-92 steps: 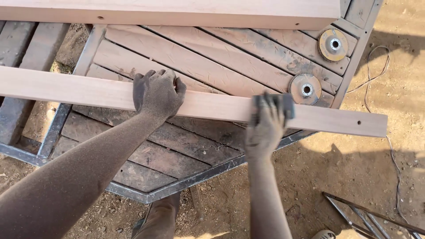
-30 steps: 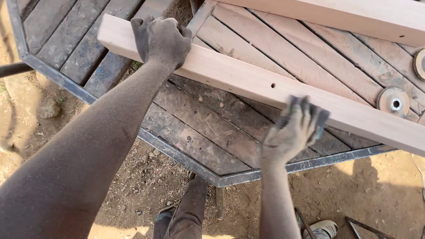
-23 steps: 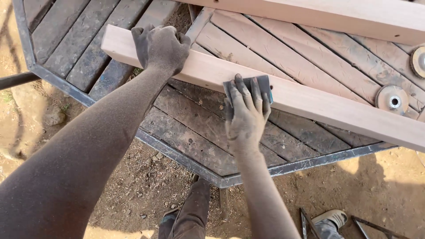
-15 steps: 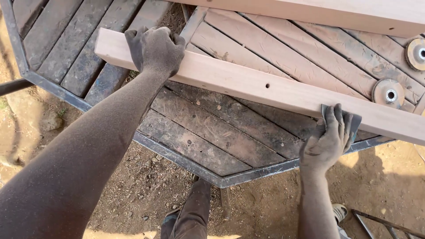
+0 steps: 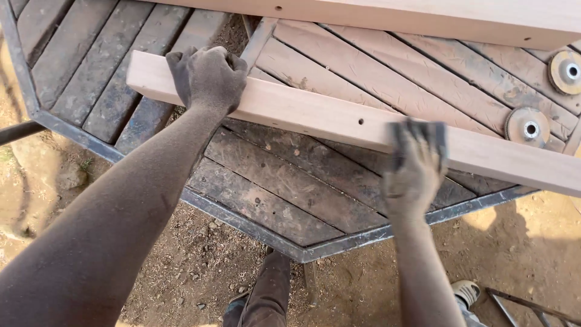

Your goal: A person is manually sanding a wooden beam with sandpaper on a workbench.

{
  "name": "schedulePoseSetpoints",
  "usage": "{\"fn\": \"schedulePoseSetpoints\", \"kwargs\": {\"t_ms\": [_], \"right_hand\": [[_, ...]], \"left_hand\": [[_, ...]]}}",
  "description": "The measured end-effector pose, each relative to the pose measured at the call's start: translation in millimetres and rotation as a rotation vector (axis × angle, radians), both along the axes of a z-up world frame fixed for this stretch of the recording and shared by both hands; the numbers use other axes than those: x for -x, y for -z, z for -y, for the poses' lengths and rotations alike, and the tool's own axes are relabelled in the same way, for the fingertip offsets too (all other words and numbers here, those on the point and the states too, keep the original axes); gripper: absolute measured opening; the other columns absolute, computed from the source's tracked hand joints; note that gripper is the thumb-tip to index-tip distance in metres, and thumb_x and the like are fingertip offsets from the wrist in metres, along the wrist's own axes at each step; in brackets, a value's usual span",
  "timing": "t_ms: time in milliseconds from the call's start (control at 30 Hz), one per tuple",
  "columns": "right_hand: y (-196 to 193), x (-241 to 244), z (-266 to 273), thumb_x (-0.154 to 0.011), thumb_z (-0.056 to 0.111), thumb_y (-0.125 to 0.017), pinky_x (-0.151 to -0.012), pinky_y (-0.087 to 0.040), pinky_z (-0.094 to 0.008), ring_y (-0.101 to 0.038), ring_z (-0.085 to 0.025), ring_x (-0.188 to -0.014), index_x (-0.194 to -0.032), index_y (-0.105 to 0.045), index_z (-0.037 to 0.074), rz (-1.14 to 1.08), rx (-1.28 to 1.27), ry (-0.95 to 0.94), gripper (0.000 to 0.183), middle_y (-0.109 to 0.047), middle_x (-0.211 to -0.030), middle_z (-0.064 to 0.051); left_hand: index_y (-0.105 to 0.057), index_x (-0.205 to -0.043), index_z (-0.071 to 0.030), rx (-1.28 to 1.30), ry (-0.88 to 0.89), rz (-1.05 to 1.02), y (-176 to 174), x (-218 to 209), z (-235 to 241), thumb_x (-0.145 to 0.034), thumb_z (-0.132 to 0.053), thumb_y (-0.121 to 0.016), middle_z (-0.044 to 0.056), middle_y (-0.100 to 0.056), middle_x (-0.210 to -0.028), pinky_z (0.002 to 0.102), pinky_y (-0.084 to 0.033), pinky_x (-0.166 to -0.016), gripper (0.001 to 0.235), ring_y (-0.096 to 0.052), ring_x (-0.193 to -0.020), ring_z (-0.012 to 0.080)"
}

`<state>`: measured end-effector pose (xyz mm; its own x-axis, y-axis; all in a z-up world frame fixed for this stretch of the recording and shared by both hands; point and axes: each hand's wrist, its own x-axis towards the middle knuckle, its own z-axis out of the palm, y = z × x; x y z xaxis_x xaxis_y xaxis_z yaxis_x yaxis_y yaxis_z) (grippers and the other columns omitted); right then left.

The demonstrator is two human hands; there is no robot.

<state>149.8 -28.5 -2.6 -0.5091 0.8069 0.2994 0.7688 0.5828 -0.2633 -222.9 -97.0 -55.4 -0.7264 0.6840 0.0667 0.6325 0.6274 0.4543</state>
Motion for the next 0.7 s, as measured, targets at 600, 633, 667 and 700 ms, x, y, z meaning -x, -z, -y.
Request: {"fn": "schedulePoseSetpoints", "kwargs": {"t_ms": [600, 633, 667, 700], "right_hand": [[20.6, 110.2, 20.0, -0.093, 0.031, -0.070, -0.117, -0.029, -0.041, -0.051, -0.025, -0.139, -0.136, -0.067, 0.021, -0.017, -0.126, -0.242, 0.044, -0.064, -0.142, -0.004], [17.7, 68.9, -3.9, -0.093, 0.031, -0.070, -0.117, -0.029, -0.041, -0.051, -0.025, -0.139, -0.136, -0.067, 0.021, -0.010, -0.128, -0.246, 0.044, -0.064, -0.142, -0.004], [14.4, 28.3, -27.2, -0.087, 0.022, -0.067, -0.114, -0.034, -0.042, -0.055, -0.028, -0.134, -0.140, -0.067, 0.019, 0.042, -0.110, -0.172, 0.052, -0.067, -0.136, -0.006], [11.9, -10.0, -50.0, -0.081, 0.012, -0.064, -0.111, -0.039, -0.042, -0.059, -0.032, -0.129, -0.143, -0.067, 0.017, 0.088, -0.093, -0.097, 0.062, -0.070, -0.131, -0.008]], "left_hand": [[-0.066, -0.070, -0.010, -0.133, -0.014, -0.150, 41.4, 10.6, -1.7, -0.087, -0.035, -0.059, 0.017, -0.065, -0.076, 0.047, -0.056, -0.074, 0.031, -0.064, -0.090, 0.0400], [-0.066, -0.070, -0.010, -0.135, -0.018, -0.143, 43.5, 9.4, -3.0, -0.087, -0.035, -0.059, 0.017, -0.065, -0.076, 0.047, -0.056, -0.074, 0.031, -0.064, -0.090, 0.0400], [-0.067, -0.070, -0.010, -0.138, -0.028, -0.159, 45.8, 8.7, -3.6, -0.085, -0.034, -0.060, 0.016, -0.066, -0.075, 0.048, -0.056, -0.073, 0.030, -0.064, -0.090, 0.0397], [-0.068, -0.070, -0.010, -0.141, -0.038, -0.181, 47.4, 10.6, -3.0, -0.084, -0.033, -0.061, 0.014, -0.066, -0.075, 0.049, -0.055, -0.072, 0.028, -0.065, -0.089, 0.0394]]}}
